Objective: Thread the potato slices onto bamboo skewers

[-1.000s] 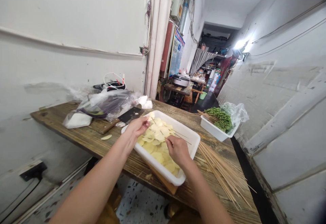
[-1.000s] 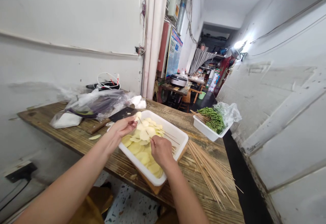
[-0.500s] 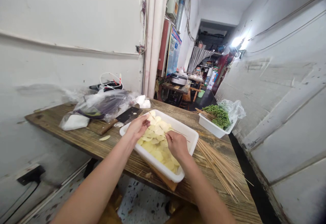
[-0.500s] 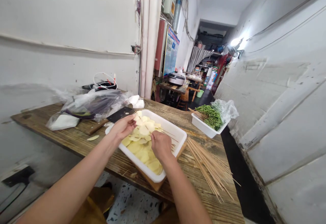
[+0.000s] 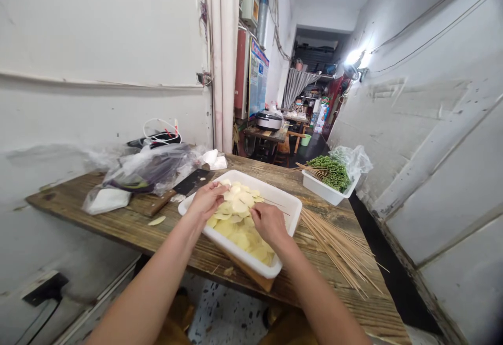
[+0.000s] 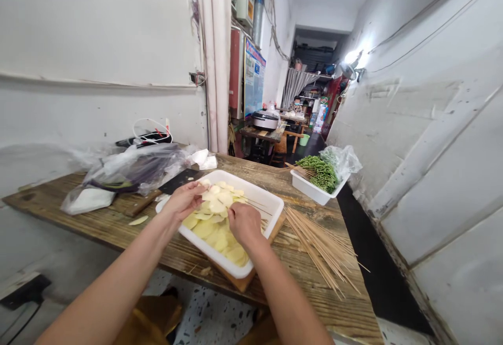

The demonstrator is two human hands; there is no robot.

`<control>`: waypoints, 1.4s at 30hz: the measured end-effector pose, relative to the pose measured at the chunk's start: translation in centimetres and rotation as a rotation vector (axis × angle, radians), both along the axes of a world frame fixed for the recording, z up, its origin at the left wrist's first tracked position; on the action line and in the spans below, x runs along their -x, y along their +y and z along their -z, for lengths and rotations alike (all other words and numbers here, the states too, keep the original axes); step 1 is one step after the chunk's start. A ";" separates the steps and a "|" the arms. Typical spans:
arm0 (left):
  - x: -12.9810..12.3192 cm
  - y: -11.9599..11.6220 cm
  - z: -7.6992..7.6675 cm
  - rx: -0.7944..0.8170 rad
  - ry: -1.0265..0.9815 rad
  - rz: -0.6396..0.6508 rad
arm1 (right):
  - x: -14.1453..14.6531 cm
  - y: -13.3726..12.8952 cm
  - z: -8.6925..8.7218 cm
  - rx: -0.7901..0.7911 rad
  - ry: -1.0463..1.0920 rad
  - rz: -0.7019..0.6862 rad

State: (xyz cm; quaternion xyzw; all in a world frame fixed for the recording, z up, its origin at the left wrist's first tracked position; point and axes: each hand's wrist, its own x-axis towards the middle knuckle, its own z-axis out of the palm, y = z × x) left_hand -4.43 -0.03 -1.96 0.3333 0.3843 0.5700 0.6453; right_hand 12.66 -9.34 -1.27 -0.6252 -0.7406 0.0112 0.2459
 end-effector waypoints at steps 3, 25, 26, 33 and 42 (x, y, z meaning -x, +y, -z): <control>-0.1 0.3 0.0 0.044 0.041 -0.179 | -0.1 -0.1 0.0 -0.014 0.070 -0.013; 0.3 0.0 0.3 -0.119 -0.085 0.057 | -0.9 1.1 0.7 0.051 0.387 0.012; 0.3 0.0 0.2 -0.114 -0.081 0.064 | -0.8 1.0 0.6 0.048 0.391 0.019; 0.0 -0.9 -1.0 -0.074 -0.139 0.135 | -0.6 0.7 0.0 0.025 0.427 0.012; 0.1 -0.8 -1.1 -0.046 -0.145 0.176 | -0.4 0.8 0.2 -0.027 0.515 -0.003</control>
